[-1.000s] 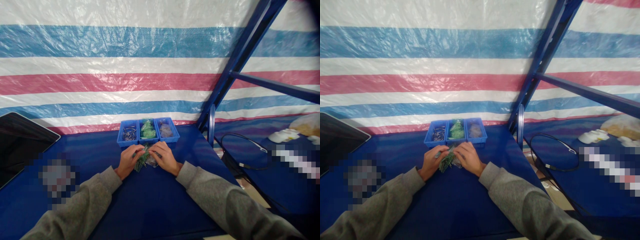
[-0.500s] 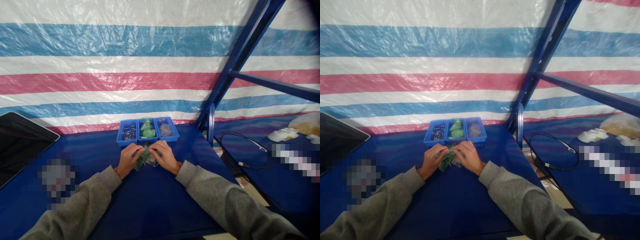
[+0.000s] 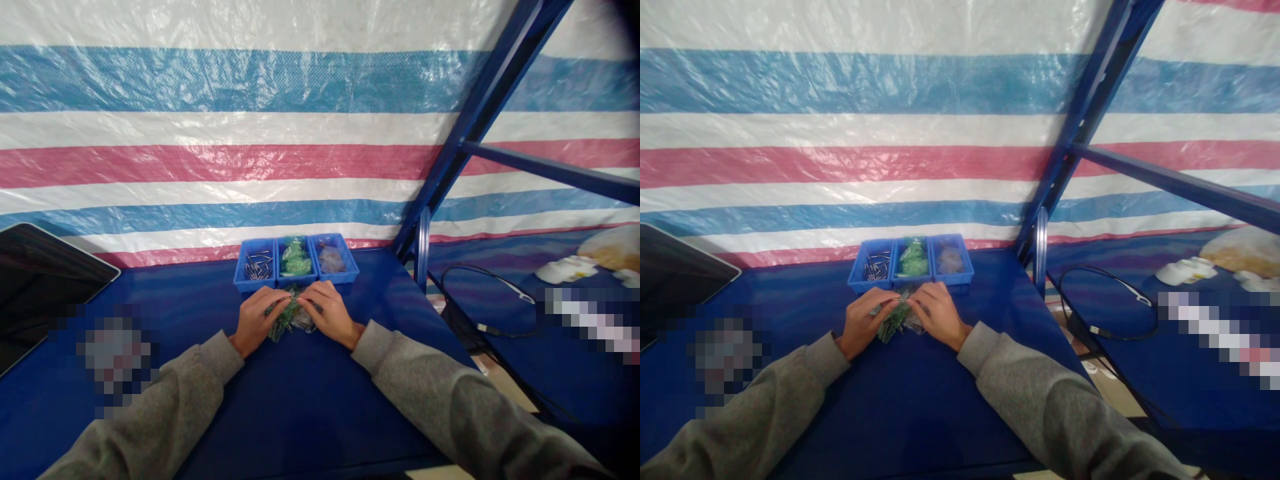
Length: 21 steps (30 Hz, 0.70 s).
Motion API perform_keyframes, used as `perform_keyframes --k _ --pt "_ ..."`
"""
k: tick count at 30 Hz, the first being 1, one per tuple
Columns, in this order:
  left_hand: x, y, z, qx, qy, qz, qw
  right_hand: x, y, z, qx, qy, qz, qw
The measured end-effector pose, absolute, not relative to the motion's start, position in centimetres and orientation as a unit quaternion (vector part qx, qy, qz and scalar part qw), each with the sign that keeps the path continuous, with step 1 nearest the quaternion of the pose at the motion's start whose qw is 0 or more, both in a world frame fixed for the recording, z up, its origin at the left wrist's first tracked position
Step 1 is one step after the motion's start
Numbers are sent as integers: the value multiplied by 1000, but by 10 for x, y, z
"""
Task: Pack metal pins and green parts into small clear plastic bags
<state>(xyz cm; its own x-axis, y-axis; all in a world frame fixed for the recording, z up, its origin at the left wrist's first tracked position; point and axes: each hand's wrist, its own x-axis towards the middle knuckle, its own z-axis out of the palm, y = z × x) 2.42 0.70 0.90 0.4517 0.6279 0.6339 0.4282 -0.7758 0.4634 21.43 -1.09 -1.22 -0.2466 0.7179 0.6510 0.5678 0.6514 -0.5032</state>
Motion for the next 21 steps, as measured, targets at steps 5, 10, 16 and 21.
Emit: perform_keyframes --k 5,10,16,21 --pt "24 5 11 835 311 436 125 215 -11 -12 -421 -777 75 463" --pt "25 5 10 827 325 438 133 215 -11 -12 -425 -774 78 462" --pt "25 4 8 832 340 420 126 215 -12 -13 -427 -771 76 466" --pt "25 4 9 837 341 410 124 215 -12 -12 -423 -773 76 466"
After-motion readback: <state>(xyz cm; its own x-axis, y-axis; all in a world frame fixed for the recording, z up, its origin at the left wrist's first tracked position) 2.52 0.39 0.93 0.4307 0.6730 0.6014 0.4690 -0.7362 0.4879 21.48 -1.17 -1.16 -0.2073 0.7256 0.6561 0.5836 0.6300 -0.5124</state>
